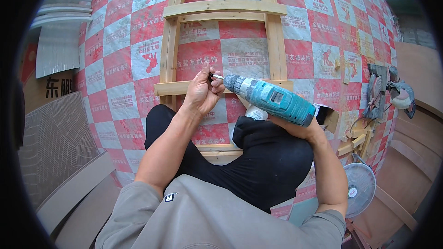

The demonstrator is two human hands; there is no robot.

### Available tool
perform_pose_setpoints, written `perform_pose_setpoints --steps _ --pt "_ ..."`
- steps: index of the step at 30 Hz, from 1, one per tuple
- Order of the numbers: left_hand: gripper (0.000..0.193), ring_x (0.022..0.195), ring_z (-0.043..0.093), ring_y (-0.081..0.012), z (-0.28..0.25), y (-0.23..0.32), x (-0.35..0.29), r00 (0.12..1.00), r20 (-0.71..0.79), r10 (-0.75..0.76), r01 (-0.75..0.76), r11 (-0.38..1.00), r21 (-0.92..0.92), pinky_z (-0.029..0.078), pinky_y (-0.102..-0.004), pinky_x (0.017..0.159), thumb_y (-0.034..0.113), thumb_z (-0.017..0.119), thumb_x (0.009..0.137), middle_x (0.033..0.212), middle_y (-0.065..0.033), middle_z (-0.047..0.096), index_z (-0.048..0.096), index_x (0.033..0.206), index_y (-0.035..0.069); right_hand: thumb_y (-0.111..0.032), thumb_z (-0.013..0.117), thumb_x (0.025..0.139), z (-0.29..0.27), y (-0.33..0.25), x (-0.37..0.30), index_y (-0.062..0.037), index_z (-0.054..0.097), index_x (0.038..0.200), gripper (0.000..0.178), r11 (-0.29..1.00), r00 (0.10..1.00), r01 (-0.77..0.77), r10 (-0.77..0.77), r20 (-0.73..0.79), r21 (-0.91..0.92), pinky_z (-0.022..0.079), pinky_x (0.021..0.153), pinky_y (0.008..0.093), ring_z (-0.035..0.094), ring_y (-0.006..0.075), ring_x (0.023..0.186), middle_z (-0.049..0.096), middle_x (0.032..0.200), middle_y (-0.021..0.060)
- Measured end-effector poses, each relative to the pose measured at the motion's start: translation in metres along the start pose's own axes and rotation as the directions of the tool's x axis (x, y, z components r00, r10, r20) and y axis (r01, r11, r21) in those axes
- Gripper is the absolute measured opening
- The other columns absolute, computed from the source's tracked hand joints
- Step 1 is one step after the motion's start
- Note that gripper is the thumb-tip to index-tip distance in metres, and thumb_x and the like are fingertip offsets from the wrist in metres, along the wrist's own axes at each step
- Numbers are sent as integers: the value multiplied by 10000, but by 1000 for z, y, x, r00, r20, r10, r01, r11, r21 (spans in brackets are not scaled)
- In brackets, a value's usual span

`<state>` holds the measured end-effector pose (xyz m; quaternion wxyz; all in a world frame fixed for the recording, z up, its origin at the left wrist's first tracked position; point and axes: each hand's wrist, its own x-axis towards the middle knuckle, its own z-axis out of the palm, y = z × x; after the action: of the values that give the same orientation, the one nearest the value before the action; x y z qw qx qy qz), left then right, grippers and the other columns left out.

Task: Assembling a wooden frame by drilling screws into wooden planks using an electric drill.

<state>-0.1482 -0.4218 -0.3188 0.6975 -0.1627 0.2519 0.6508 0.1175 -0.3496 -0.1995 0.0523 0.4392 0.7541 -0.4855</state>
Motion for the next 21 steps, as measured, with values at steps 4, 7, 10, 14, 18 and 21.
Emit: perform_pose_setpoints --steps 4,7,10,14,18,21 --pt "319 602 479 -128 4 -8 -7 997 -27 75 -73 995 61 388 -260 550 377 615 987 752 -42 511 538 911 77 -199 781 825 4 8 -5 -96 716 1060 264 961 973 212 -225 -58 -177 531 798 391 683 315 906 720 995 124" --pt "329 598 485 -129 8 -14 -12 991 -65 115 -110 992 68 383 -252 533 378 625 983 741 -40 505 528 898 75 -194 779 809 4 6 -4 -98 713 1047 265 914 927 336 -364 -93 -228 533 739 395 688 333 851 719 954 131" --pt "322 593 488 -126 7 -19 -15 970 -90 226 -204 957 207 372 -245 515 364 631 983 736 -36 502 526 894 73 -203 769 782 0 -9 -3 -95 707 1027 274 912 931 320 -353 -94 -255 534 702 404 689 354 816 715 902 142" --pt "302 587 488 -124 7 -17 -16 975 -93 200 -184 970 159 365 -245 505 343 632 989 728 -29 497 532 895 74 -225 743 759 7 -17 1 -83 693 1013 295 851 888 375 -444 -122 -367 537 684 414 682 375 805 708 866 155" --pt "269 558 428 -91 5 -9 -23 979 -83 185 -160 956 247 317 -237 497 332 619 1001 687 22 469 557 922 83 -190 759 759 20 -4 7 -71 694 1036 308 905 915 332 -377 -141 -265 549 700 400 699 356 824 710 871 162" --pt "333 570 368 -71 -3 9 -33 996 27 89 -93 915 392 296 -216 524 415 585 1005 697 46 444 625 966 87 -175 781 750 29 8 15 -44 685 1055 346 893 903 367 -409 -129 -259 554 711 387 703 335 818 705 895 162"
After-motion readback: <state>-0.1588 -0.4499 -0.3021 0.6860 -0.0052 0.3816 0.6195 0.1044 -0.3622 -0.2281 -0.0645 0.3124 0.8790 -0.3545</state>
